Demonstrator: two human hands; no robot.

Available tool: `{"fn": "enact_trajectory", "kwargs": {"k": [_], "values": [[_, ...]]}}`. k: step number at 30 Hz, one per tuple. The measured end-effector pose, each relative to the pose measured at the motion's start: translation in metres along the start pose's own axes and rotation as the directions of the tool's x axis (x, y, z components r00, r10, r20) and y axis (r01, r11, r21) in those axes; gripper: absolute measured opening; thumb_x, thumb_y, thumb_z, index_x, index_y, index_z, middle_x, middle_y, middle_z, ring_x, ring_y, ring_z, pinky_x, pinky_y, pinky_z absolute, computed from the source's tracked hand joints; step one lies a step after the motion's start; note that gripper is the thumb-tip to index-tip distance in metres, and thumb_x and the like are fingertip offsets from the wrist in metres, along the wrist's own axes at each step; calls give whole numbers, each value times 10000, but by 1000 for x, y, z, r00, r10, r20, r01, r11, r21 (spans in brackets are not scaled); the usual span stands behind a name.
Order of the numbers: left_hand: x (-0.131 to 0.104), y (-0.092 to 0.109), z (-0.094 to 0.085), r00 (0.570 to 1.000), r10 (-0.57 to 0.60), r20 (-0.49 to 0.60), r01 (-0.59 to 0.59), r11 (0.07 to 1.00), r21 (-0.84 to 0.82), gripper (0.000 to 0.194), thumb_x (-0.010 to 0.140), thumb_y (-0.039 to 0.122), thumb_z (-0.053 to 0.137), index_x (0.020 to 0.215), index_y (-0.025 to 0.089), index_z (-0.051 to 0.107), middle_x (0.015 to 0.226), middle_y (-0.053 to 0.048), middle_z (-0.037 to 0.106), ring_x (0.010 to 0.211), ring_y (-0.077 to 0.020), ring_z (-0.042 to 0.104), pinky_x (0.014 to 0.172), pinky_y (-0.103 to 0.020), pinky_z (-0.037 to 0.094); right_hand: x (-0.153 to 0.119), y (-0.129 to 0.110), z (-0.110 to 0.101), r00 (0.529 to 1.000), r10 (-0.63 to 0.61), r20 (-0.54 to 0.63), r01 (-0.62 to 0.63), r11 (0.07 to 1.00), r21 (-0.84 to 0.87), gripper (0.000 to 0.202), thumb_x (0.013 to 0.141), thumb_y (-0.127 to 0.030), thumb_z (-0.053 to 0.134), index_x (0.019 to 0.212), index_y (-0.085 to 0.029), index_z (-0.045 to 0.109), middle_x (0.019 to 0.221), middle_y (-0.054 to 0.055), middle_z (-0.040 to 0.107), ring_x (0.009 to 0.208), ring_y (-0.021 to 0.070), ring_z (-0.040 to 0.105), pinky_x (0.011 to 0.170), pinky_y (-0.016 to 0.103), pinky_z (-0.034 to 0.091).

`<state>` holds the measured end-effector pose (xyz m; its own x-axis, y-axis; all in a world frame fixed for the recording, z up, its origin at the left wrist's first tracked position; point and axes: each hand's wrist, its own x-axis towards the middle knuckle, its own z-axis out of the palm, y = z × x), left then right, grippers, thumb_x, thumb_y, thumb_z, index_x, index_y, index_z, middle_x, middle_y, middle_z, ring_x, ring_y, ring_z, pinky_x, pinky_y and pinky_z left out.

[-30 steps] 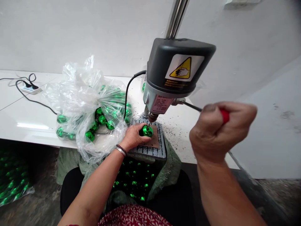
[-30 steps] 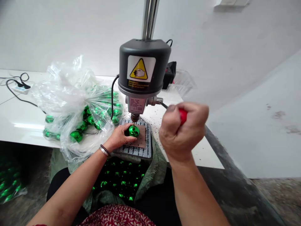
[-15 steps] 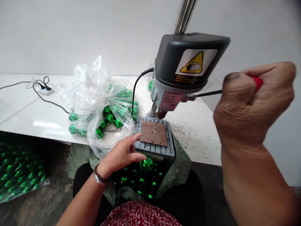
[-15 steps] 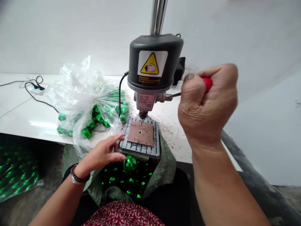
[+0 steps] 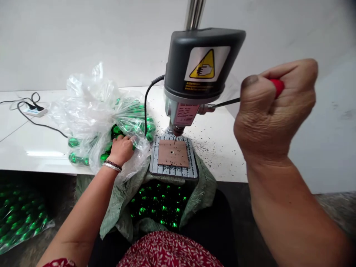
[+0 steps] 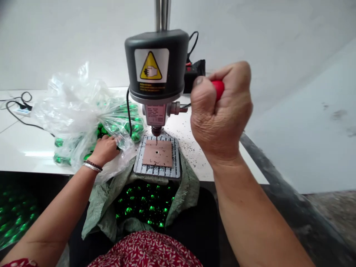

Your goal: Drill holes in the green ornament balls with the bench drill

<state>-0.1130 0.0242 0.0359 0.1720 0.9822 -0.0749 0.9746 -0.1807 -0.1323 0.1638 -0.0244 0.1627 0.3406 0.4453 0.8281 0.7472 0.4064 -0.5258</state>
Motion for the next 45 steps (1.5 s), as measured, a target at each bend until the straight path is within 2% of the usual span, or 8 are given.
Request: {"fn": "enact_trajectory", "kwargs": {"k": [6, 12, 15, 18, 21, 24, 31, 45], "values": [[-10, -6, -7, 993, -80, 84, 82, 996, -19, 441, 819, 226, 572, 1238, 92, 586, 1227, -212, 660, 1138, -347, 631, 948, -431, 482, -1, 2, 0, 1000, -31, -2, 31, 999, -10, 218, 926, -316, 441, 800, -142, 480, 739, -71, 415, 697, 5, 397, 723, 235, 381], [-57, -17, -31, 962, -228, -151, 135, 876, -463, 659, 759, 409, 683, 1363, 191, 535, 1130, -126, 702, 1074, -341, 643, 966, -466, 494, -1, 2, 1, 1000, -1, -2, 1, 1000, 27, 227, 926, -350, 458, 813, -154, 449, 731, -68, 400, 675, 4, 371, 673, 196, 345], [-82, -6, -36, 966, -228, -122, -12, 432, -902, 654, 757, 448, 679, 1360, 232, 547, 1153, -89, 687, 986, -262, 660, 893, -392, 542, -2, 4, 3, 1000, -17, -19, 18, 999, 45, 232, 924, -358, 468, 815, -155, 446, 732, -59, 401, 685, 16, 368, 681, 209, 337], [-89, 26, -29, 992, -123, -5, -22, -143, -989, 623, 732, 455, 691, 1296, 223, 563, 1120, -89, 677, 911, -222, 666, 791, -363, 582, -2, 5, 3, 1000, -4, -18, 5, 999, 48, 234, 921, -373, 473, 826, -162, 433, 745, -53, 398, 708, 28, 377, 705, 222, 337], [-76, 62, -16, 995, 28, 98, 102, -355, -929, 615, 682, 407, 763, 1225, 212, 550, 1098, -78, 663, 897, -197, 665, 794, -372, 596, -1, 6, 2, 1000, -11, -6, 11, 999, 36, 224, 926, -362, 466, 835, -160, 432, 759, -47, 379, 748, 36, 395, 753, 235, 351], [-54, 84, -5, 989, 6, 145, 141, -294, -945, 567, 729, 414, 743, 1213, 197, 543, 1094, -72, 660, 869, -170, 663, 794, -340, 577, -1, 6, 2, 1000, -24, 8, 23, 999, 48, 198, 927, -330, 465, 836, -157, 430, 754, -49, 369, 722, 25, 384, 748, 222, 361], [-11, 89, 10, 998, -65, 26, 39, 200, -979, 491, 777, 445, 702, 1170, 158, 635, 952, -46, 686, 754, -136, 586, 662, -246, 466, 3, 1, 0, 998, 14, 53, -19, 995, 97, 200, 922, -313, 424, 792, -177, 354, 732, -50, 350, 671, 5, 349, 726, 178, 347], [-1, 99, 4, 997, -21, 72, 75, 224, -972, 467, 760, 422, 703, 1155, 178, 649, 779, -3, 645, 560, -94, 506, 514, -219, 420, 63, -1, 23, 946, 224, 234, -175, 962, -211, 292, 943, -265, 383, 728, -210, 192, 743, -28, 274, 722, 70, 326, 933, 305, 380]]}}
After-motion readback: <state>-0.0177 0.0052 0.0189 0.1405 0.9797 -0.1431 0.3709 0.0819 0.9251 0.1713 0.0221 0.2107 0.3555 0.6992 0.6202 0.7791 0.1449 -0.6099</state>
